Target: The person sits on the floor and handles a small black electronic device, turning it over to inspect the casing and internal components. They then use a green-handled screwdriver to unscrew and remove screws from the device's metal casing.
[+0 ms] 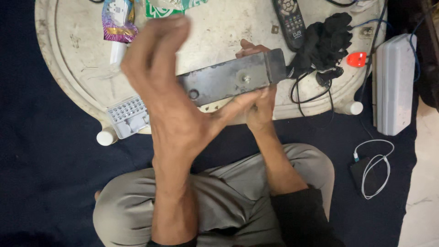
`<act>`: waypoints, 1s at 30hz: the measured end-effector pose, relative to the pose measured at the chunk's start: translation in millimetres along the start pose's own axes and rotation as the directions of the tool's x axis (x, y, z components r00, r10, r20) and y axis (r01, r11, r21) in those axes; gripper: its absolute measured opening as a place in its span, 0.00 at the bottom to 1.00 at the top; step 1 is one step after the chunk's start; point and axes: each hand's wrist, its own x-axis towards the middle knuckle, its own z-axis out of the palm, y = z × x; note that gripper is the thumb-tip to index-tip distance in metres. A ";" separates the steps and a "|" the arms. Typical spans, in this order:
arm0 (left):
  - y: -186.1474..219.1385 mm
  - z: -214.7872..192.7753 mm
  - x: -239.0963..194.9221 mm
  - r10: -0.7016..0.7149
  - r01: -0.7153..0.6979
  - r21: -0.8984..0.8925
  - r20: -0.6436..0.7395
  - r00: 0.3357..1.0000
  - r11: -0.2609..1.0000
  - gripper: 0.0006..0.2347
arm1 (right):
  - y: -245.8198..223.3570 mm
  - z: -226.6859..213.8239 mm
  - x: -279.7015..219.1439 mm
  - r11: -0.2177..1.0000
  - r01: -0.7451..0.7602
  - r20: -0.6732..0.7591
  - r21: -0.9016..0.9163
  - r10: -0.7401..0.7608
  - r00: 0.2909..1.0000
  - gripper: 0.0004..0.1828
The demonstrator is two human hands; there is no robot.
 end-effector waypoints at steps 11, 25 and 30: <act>-13.2 39.0 -39.2 -0.216 0.126 -0.340 -0.243 0.946 0.932 0.48 | -39.3 4.4 9.0 0.971 0.094 -0.013 -0.218 -0.099 0.995 0.35; -3.1 39.8 -44.0 -0.594 0.404 -0.753 0.021 0.804 0.520 0.33 | -52.5 3.9 14.3 0.991 0.081 -0.018 -0.105 -0.083 0.996 0.28; -11.2 48.8 -50.4 -0.529 0.270 -0.827 -0.038 0.848 0.493 0.24 | -55.4 -0.5 13.1 0.984 0.082 0.028 -0.158 -0.079 0.996 0.34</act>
